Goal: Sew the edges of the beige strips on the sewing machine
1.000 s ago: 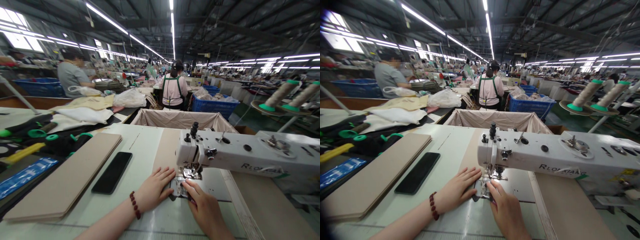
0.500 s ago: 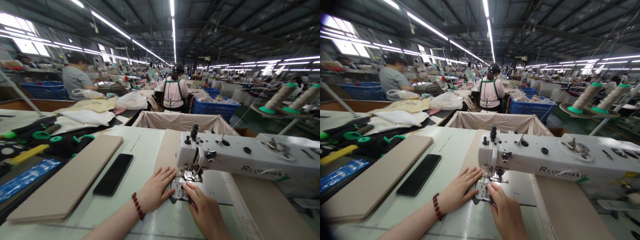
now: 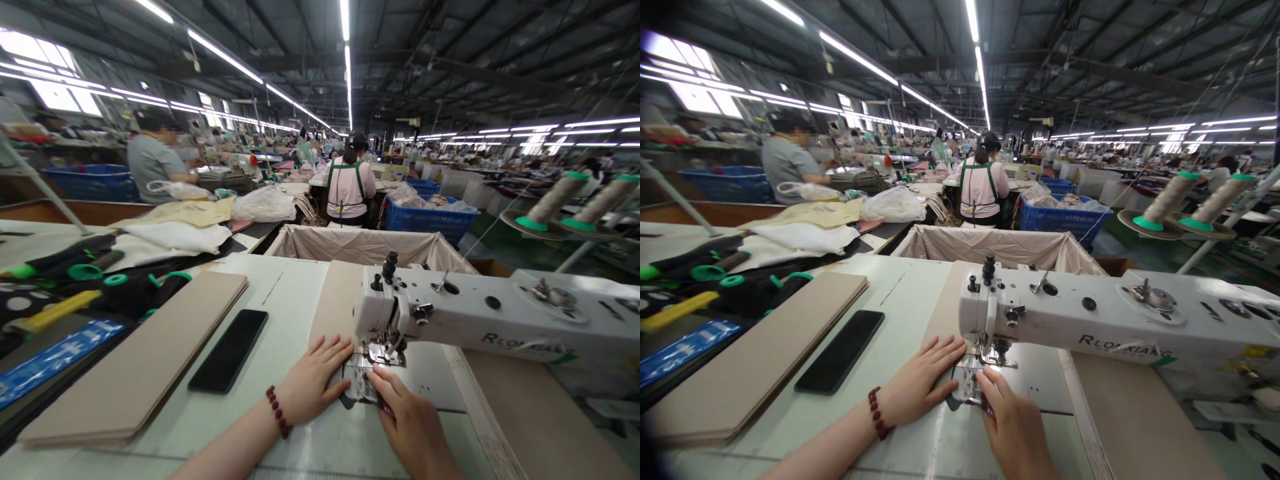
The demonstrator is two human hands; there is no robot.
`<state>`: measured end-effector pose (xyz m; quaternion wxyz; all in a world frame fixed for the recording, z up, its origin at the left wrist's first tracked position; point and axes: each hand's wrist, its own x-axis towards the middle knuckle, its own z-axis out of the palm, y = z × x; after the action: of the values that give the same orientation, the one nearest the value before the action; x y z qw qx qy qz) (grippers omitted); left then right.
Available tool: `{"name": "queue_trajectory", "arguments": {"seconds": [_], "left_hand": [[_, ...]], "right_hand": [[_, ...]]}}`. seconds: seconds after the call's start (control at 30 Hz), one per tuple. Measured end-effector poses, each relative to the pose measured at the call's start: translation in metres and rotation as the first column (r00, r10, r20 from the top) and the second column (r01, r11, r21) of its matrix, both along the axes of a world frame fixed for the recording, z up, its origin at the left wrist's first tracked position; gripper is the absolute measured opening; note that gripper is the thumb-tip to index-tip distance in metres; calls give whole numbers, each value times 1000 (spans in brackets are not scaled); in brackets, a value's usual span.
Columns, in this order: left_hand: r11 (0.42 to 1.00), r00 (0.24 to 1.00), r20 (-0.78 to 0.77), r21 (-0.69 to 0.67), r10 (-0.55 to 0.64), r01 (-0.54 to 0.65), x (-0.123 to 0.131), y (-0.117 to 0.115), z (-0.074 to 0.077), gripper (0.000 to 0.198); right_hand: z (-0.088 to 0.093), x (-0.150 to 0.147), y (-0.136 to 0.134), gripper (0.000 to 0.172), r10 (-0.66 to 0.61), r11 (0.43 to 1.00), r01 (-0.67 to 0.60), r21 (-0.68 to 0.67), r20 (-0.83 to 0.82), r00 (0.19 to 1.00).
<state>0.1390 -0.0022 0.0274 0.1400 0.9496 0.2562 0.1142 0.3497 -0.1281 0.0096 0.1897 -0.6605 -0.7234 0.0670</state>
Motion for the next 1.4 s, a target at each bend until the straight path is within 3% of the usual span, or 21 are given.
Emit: {"name": "queue_trajectory", "arguments": {"seconds": [0.73,0.93,1.07,1.17,1.27,1.33,1.4], "left_hand": [[997,999,37,78,10,-12,0,-2,-4,59],[979,985,93,132,145,-157,2,-1,-6,77],[926,936,116,150,332,-347,7,0,0,51],[880,899,101,186,426,-438,0,-20,-2,47],[856,885,77,225,460,-465,-29,-58,-21,52],[876,910,57,253,411,-412,-57,-85,-37,63],[927,959,34,249,283,-282,-82,-106,-46,74]], "right_hand": [[4,-2,-2,65,-17,1000,17,15,-14,1000],[7,-3,-4,62,-24,999,25,37,-36,999],[11,-3,-3,59,-24,999,25,33,-56,998],[20,0,-11,55,0,1000,2,29,-69,998],[27,8,-37,48,-4,1000,6,16,-117,993],[27,16,-63,42,-34,999,34,-4,-212,977],[22,21,-91,33,-76,997,73,-21,-349,934]]}}
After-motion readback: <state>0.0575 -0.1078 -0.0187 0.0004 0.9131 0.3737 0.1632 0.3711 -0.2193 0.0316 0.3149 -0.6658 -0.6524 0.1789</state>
